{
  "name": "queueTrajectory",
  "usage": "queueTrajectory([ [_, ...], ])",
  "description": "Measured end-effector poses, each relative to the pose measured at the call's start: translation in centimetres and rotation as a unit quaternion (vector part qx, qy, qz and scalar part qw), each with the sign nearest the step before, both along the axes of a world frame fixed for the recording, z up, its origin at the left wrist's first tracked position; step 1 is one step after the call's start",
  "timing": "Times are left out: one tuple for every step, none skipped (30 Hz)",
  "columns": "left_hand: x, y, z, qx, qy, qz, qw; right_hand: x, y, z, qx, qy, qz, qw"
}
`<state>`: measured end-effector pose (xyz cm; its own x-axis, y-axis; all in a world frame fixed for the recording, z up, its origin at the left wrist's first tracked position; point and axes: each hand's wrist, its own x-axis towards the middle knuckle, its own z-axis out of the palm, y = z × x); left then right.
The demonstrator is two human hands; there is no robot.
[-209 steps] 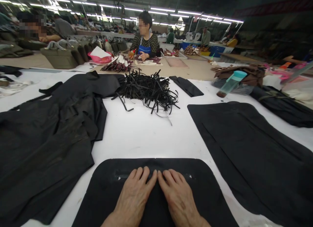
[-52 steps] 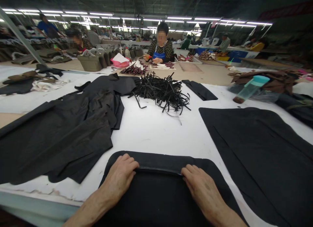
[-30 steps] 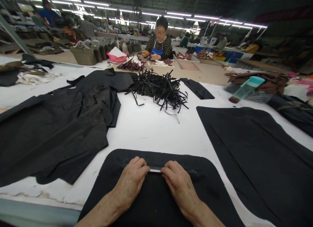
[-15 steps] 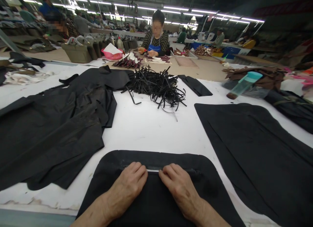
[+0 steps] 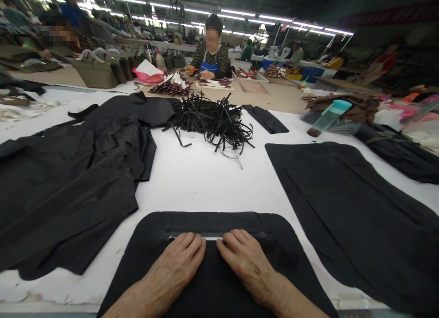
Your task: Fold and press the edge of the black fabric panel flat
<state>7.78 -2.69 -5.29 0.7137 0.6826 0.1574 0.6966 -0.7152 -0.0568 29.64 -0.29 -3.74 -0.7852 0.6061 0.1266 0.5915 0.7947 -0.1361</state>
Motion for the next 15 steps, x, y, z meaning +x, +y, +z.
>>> queueTrajectory([
  [-0.2,0.0,0.0,0.002,-0.001,-0.006,1.000,0.2,0.0,0.1,0.003,0.001,0.001,1.000],
  [-0.5,-0.1,0.1,0.003,0.000,-0.011,1.000,0.5,0.1,0.2,0.006,0.001,0.003,1.000],
  [-0.6,-0.1,0.2,0.006,0.002,-0.014,1.000,0.8,0.1,0.3,0.006,0.000,0.005,1.000],
  [-0.7,-0.1,0.2,0.009,0.005,-0.015,1.000,1.2,0.1,0.3,0.002,-0.003,0.005,1.000],
  [-0.8,-0.1,0.2,0.015,0.007,-0.014,1.000,1.6,0.1,0.4,-0.002,-0.007,0.003,1.000],
  [-0.8,-0.1,0.2,0.021,0.008,-0.015,1.000,2.0,0.1,0.4,-0.007,-0.014,0.000,1.000],
  [-0.8,-0.1,0.2,0.029,0.007,-0.016,0.999,2.5,0.0,0.5,-0.010,-0.022,-0.004,1.000],
  [-0.8,-0.1,0.1,0.038,0.003,-0.017,0.999,3.0,0.0,0.5,-0.011,-0.029,-0.008,0.999],
  [-0.8,-0.1,0.0,0.047,-0.002,-0.017,0.999,3.5,0.0,0.5,-0.010,-0.034,-0.010,0.999],
  [-0.8,-0.2,0.0,0.052,-0.005,-0.018,0.998,4.1,0.0,0.5,-0.007,-0.037,-0.011,0.999],
  [-0.8,-0.2,-0.1,0.058,-0.009,-0.017,0.998,4.7,0.0,0.5,-0.005,-0.038,-0.010,0.999],
  [-0.8,-0.2,-0.1,0.061,-0.011,-0.017,0.998,5.2,0.0,0.5,-0.003,-0.038,-0.009,0.999],
  [-0.8,-0.2,-0.1,0.062,-0.010,-0.015,0.998,5.8,0.0,0.6,-0.003,-0.037,-0.009,0.999],
  [-0.9,-0.2,0.0,0.063,-0.006,-0.012,0.998,6.2,-0.1,0.7,-0.002,-0.039,-0.010,0.999],
  [-0.9,-0.2,0.2,0.065,-0.001,-0.008,0.998,6.6,-0.1,0.8,-0.003,-0.041,-0.012,0.999],
])
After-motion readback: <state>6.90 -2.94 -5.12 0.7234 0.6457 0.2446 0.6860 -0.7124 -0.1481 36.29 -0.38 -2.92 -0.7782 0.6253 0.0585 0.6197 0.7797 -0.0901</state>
